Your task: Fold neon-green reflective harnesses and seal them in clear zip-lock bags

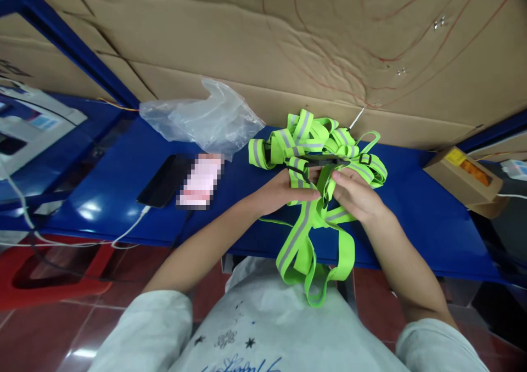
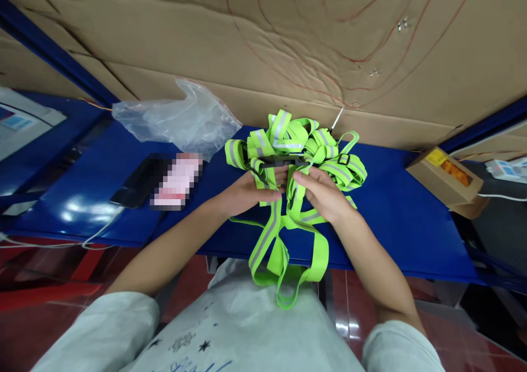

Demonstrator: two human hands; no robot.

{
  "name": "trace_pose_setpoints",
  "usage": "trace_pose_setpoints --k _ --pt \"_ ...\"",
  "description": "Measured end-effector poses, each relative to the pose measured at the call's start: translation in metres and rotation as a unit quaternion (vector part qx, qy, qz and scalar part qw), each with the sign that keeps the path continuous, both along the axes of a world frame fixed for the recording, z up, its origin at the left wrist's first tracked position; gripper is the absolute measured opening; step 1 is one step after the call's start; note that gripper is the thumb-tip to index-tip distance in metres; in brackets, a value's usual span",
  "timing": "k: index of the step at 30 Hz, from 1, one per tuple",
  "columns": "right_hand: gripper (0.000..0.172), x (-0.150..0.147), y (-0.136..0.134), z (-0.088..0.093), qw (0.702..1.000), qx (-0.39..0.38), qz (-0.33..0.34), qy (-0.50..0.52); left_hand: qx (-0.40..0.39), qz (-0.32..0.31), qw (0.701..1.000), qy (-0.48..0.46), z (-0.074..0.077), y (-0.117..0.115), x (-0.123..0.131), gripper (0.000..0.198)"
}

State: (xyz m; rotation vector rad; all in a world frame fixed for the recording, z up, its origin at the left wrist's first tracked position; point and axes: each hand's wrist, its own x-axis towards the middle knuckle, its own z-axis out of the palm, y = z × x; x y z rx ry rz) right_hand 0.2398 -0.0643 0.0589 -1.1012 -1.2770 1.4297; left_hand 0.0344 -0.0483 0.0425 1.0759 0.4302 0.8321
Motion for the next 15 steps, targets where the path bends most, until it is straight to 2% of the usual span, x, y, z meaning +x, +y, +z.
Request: trace_pose_setpoints --k 3,5,6,11,15 --pt "0.032 -0.0002 0.0015 0.0041 0.997 -0.018 0.007 0.078 0.042 0.079 0.996 0.023 0.004 -0.0026 0.0007 0.052" --pt "0.031 0.0006 0.0015 0.0065 0.996 -0.008 0.016 0.083 0.066 0.135 0.988 0.042 0.0053 -0.0032 0.0019 0.05" --pt "0.033 0.0009 0.0011 0.007 0.997 -0.001 0.02 0.076 0.073 0.143 0.986 0.046 0.0058 -0.0033 0.0023 0.05" --pt "0.043 0.0 -0.0011 0.0023 1.0 -0.008 0.016 0.023 0.068 0.083 0.993 0.053 0.0071 -0.0046 0.0032 0.055" --pt "0.038 -0.0039 0.001 -0.0029 0.999 -0.035 -0.01 0.025 0.11 0.115 0.982 0.098 0.0021 -0.0065 0.0026 0.045"
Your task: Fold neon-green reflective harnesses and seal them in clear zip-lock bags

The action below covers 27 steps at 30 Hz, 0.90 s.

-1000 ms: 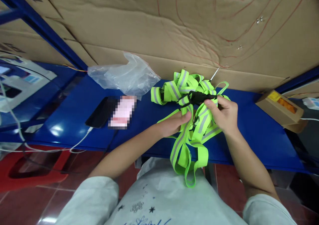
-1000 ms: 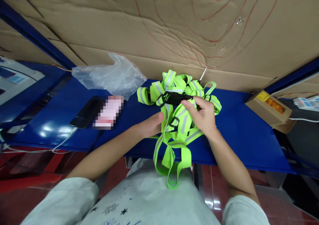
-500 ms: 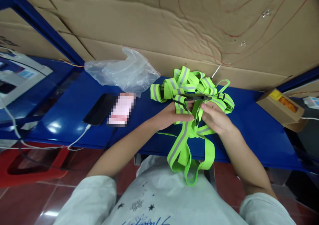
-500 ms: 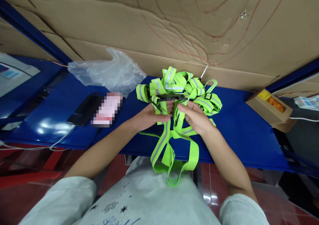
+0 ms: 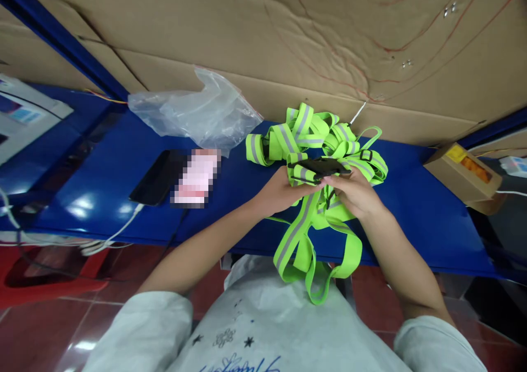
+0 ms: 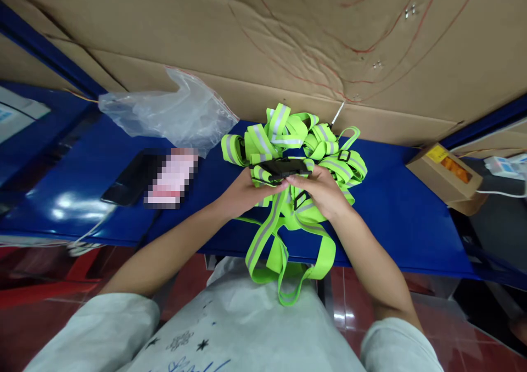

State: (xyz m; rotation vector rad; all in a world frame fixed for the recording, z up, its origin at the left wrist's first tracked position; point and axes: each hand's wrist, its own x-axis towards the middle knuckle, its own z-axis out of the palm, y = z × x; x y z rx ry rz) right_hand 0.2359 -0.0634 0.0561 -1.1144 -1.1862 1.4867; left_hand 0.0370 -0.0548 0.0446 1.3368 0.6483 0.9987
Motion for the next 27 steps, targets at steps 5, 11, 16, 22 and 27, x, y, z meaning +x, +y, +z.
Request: trace_pose_setpoints --k 5,11,16,22,27 --pt "0.044 0.0 0.004 0.0 0.994 0.046 -0.099 0.023 0.041 0.038 0.992 0.112 -0.005 0.001 -0.004 0.043" --pt "0.042 0.003 0.0 -0.007 0.988 0.056 -0.144 0.014 0.126 -0.087 0.965 0.213 -0.004 0.004 -0.007 0.039" --pt "0.041 0.005 -0.003 -0.008 0.985 0.082 -0.149 0.022 0.154 -0.183 0.957 0.161 0.006 0.015 -0.022 0.093" --pt "0.028 -0.001 -0.005 -0.008 0.985 0.081 -0.151 -0.014 -0.018 -0.083 0.993 -0.085 0.002 0.009 -0.008 0.087" --pt "0.026 -0.007 -0.007 -0.014 0.978 0.088 -0.187 -0.007 -0.073 -0.016 0.994 -0.081 -0.007 -0.001 0.008 0.056"
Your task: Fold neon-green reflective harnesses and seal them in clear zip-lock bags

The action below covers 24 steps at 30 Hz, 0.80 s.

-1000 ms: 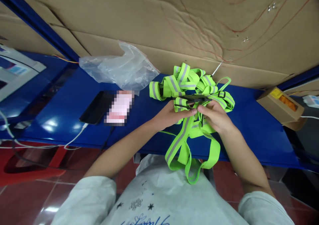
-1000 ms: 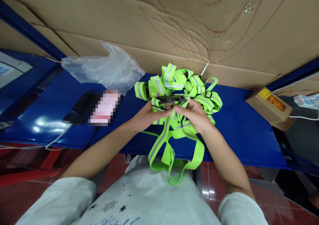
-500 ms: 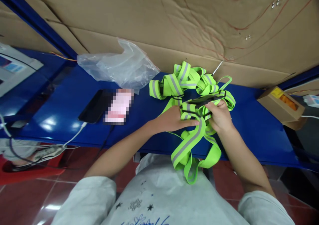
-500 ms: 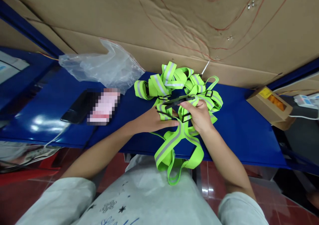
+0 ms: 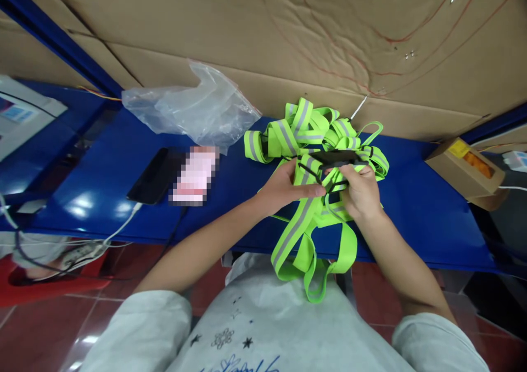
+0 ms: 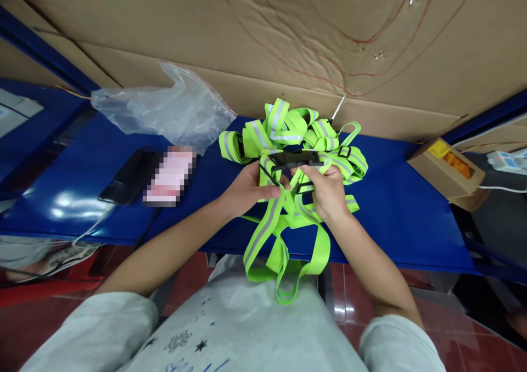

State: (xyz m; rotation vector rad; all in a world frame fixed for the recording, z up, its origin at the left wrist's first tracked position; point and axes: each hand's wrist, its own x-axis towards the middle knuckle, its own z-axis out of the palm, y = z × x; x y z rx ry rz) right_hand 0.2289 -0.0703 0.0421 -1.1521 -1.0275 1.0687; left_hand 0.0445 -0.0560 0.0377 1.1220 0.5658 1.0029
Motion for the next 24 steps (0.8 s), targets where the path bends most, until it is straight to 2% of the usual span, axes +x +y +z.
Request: trace_pose_setpoints --k 4,9,15,17,20,24 --pt "0.031 -0.005 -0.002 -0.002 1.0 -0.001 -0.019 0.005 0.021 0.053 0.997 0.047 0.0 -0.001 0.001 0.043" --pt "0.032 -0.009 -0.003 -0.007 1.0 -0.01 -0.012 0.011 0.102 0.102 0.984 0.103 -0.005 0.001 0.002 0.038" --pt "0.022 -0.01 -0.002 -0.017 0.997 0.036 -0.015 -0.072 0.136 0.077 0.983 0.101 -0.013 0.002 0.006 0.037" --pt "0.02 -0.01 -0.002 -0.018 0.993 0.062 -0.025 -0.095 0.118 0.081 0.987 0.075 -0.015 0.002 0.007 0.036" --pt "0.018 -0.01 -0.004 -0.016 0.986 0.079 -0.053 -0.133 0.036 0.094 0.993 0.061 -0.016 0.0 0.007 0.041" --pt "0.023 -0.012 -0.01 -0.005 0.972 0.099 -0.101 -0.186 -0.065 0.007 0.998 0.008 -0.015 -0.002 0.008 0.057"
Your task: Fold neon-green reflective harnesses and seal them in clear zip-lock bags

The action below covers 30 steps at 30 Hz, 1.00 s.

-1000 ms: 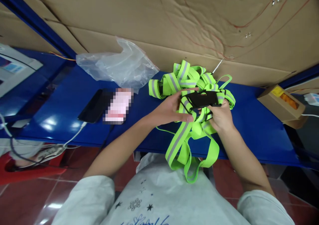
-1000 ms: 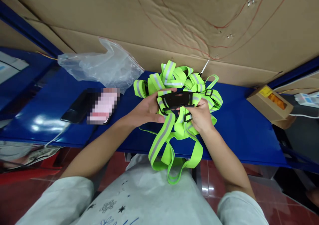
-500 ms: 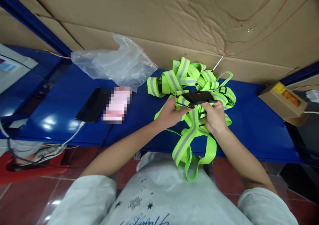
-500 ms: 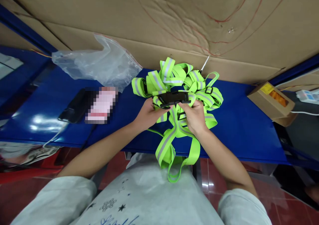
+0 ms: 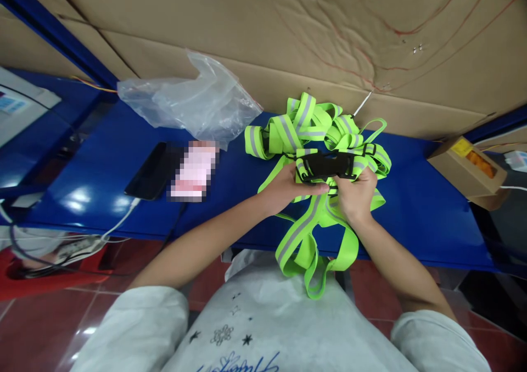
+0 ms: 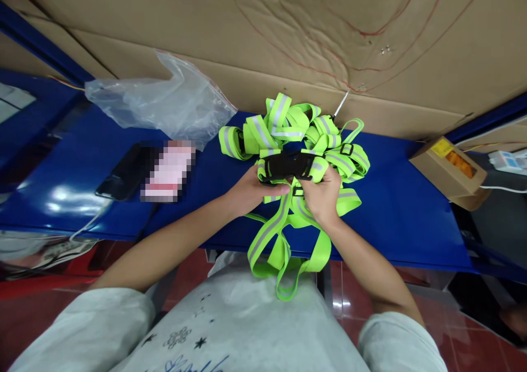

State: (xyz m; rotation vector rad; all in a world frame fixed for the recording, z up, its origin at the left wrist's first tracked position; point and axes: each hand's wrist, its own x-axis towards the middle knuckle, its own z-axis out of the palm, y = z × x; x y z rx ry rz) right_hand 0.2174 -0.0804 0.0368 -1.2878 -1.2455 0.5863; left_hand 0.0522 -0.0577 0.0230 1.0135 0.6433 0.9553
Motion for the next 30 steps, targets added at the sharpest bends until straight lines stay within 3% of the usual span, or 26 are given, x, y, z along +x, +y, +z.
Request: trace_pose_setpoints --k 3,5,9,11,16,20,23,25,27,30 --pt "0.027 0.0 -0.003 0.005 1.0 -0.002 0.005 -0.005 -0.018 -0.005 0.999 -0.031 0.003 0.0 0.0 0.06" --pt "0.027 0.003 -0.004 0.004 0.998 -0.034 0.053 0.022 -0.012 -0.001 0.999 -0.041 0.006 0.0 0.0 0.055" --pt "0.024 0.009 -0.001 -0.004 0.978 -0.1 0.147 0.104 0.075 -0.003 0.997 -0.032 0.008 0.0 -0.002 0.043" --pt "0.025 0.01 0.001 -0.008 0.978 -0.102 0.14 0.115 0.111 0.016 0.994 0.001 0.006 0.0 -0.001 0.045" --pt "0.024 -0.002 0.0 -0.02 0.99 -0.078 0.072 0.089 0.117 0.03 0.99 0.072 0.003 -0.002 0.001 0.061" --pt "0.028 -0.004 -0.001 -0.024 0.988 -0.066 0.106 0.088 0.104 0.02 0.993 0.055 0.002 -0.003 0.001 0.067" --pt "0.041 0.011 0.003 -0.01 0.968 -0.095 0.216 0.083 0.068 0.018 0.997 0.021 -0.001 -0.001 0.0 0.066" --pt "0.049 0.023 0.005 0.006 0.926 -0.138 0.342 0.08 0.054 0.034 0.998 0.001 -0.002 0.001 -0.002 0.066" --pt "0.053 0.03 0.006 0.025 0.897 -0.141 0.414 0.07 0.061 0.056 0.996 -0.006 0.0 0.003 -0.003 0.064" --pt "0.046 0.027 0.009 0.048 0.925 -0.123 0.355 0.052 0.061 0.093 0.994 -0.01 0.009 0.007 -0.003 0.063"
